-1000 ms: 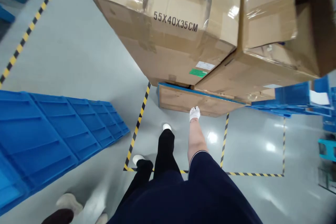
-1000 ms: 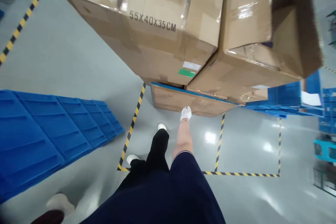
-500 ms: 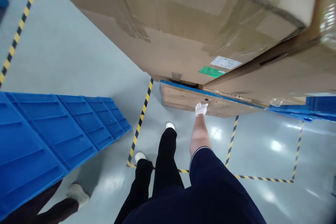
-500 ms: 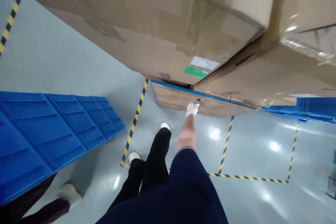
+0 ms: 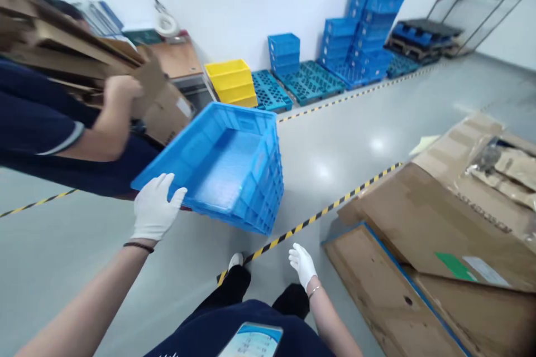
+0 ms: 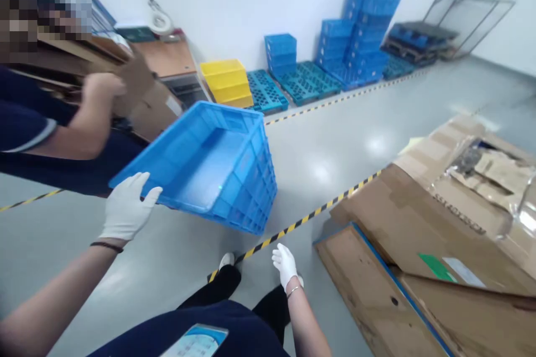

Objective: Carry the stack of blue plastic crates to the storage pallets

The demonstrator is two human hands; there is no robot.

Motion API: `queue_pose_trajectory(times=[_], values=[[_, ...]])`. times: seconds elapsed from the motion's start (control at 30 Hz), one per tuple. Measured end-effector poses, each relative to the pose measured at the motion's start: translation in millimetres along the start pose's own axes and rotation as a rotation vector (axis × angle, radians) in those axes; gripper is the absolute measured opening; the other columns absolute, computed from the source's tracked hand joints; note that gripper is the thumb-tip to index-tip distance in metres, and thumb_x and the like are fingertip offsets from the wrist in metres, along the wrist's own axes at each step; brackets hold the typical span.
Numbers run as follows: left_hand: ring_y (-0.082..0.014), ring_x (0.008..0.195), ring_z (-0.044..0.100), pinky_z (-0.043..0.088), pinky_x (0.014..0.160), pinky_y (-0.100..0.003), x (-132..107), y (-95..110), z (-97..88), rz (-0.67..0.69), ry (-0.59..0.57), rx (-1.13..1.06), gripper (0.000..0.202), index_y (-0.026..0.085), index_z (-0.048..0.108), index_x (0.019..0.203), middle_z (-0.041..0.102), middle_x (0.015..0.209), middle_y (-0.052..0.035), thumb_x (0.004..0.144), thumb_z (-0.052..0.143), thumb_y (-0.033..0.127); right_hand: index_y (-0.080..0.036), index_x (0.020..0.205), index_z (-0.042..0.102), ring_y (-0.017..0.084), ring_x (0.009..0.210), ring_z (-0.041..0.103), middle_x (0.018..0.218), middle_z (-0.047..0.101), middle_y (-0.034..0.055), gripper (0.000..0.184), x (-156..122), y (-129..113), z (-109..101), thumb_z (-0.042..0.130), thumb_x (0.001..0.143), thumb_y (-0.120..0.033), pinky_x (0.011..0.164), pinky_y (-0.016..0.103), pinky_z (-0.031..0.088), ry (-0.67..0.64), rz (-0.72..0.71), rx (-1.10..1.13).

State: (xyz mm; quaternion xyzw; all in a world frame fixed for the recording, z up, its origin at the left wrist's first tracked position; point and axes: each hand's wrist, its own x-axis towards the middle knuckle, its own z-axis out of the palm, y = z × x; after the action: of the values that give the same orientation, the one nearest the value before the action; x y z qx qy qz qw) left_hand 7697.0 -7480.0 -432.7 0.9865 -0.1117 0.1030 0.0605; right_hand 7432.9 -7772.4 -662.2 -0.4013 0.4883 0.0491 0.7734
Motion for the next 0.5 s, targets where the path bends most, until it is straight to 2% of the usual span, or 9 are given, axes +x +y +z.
queue_pose_trajectory(times=[0.03,0.1,0.17,0.23,0.3,0.37,0.43,0.5], values=[[-0.0291,0.137,0.042,0.03,0.115,-0.038,7.2,-20.6,0.4,-0.055,0.024,0.0,0.07,-0.001,0.052,0.135,0.048,0.142,-0.0236,0.094,0.029,0.051,-0.019,0.096,0.067,0.026,0.085,0.067,0.094,0.069,0.0118,0.057,-0.2,-19.9,20.2,0.077,0.058,-0.06,0.077,0.036,0.055,-0.011,-0.05,-0.021],[-0.0328,0.138,0.039,0.029,0.115,-0.042,23.9,-57.7,3.8,-0.157,-0.016,-0.013,0.07,-0.001,0.051,0.136,0.044,0.145,-0.0251,0.095,0.029,0.051,-0.018,0.111,0.065,0.027,0.098,0.066,0.108,0.068,0.0142,0.073,-7.5,-59.9,63.5,0.076,0.056,-0.065,0.087,0.036,0.053,-0.023,-0.19,-0.042],[-0.037,0.141,0.034,0.028,0.115,-0.046,42.1,-85.1,10.0,-0.227,-0.165,-0.1,0.074,-0.003,0.043,0.143,0.036,0.15,-0.0267,0.095,0.032,0.052,-0.019,0.129,0.058,0.028,0.115,0.061,0.128,0.061,0.0153,0.085,-20.7,-91.8,108.2,0.07,0.062,-0.071,0.097,0.039,0.05,-0.057,-0.362,-0.073],[-0.039,0.142,0.031,0.027,0.115,-0.047,58.2,-98.8,17.6,-0.249,-0.364,-0.264,0.08,-0.004,0.03,0.15,0.03,0.154,-0.0268,0.095,0.036,0.053,-0.021,0.142,0.048,0.028,0.132,0.049,0.145,0.049,0.0136,0.087,-33.8,-110.1,150.9,0.063,0.072,-0.07,0.108,0.041,0.042,-0.084,-0.521,-0.156],[-0.0372,0.141,0.035,0.027,0.115,-0.043,70.5,-99.4,26.6,-0.224,-0.51,-0.435,0.079,-0.002,0.024,0.153,0.031,0.154,-0.0245,0.095,0.039,0.049,-0.019,0.152,0.035,0.027,0.143,0.035,0.156,0.034,0.0114,0.091,-42.2,-116.0,185.6,0.06,0.078,-0.066,0.118,0.041,0.031,-0.047,-0.612,-0.286],[-0.0315,0.13,0.048,0.035,0.109,-0.036,80.0,-91.7,37.9,-0.19,-0.558,-0.542,0.063,0.006,0.04,0.147,0.047,0.145,-0.0184,0.093,0.043,0.037,-0.014,0.157,0.021,0.027,0.147,0.025,0.159,0.024,0.012,0.102,-44.7,-115.1,206.1,0.058,0.077,-0.065,0.122,0.04,0.022,0.053,-0.646,-0.417],[-0.0273,0.116,0.058,0.042,0.098,-0.032,87.9,-81.6,50.0,-0.217,-0.503,-0.663,0.055,0.012,0.047,0.142,0.058,0.134,-0.0146,0.09,0.044,0.028,-0.01,0.158,0.015,0.029,0.147,0.026,0.159,0.024,0.0134,0.11,-42.7,-113.3,209.5,0.056,0.072,-0.064,0.123,0.04,0.021,0.128,-0.649,-0.493],[-0.0263,0.109,0.06,0.044,0.092,-0.031,93.6,-73.0,59.4,-0.235,-0.467,-0.7,0.048,0.015,0.055,0.133,0.063,0.125,-0.0131,0.088,0.046,0.026,-0.011,0.158,0.018,0.031,0.142,0.036,0.155,0.034,0.0145,0.109,-37.9,-113.8,199.0,0.056,0.069,-0.062,0.121,0.042,0.028,0.125,-0.644,-0.526]])
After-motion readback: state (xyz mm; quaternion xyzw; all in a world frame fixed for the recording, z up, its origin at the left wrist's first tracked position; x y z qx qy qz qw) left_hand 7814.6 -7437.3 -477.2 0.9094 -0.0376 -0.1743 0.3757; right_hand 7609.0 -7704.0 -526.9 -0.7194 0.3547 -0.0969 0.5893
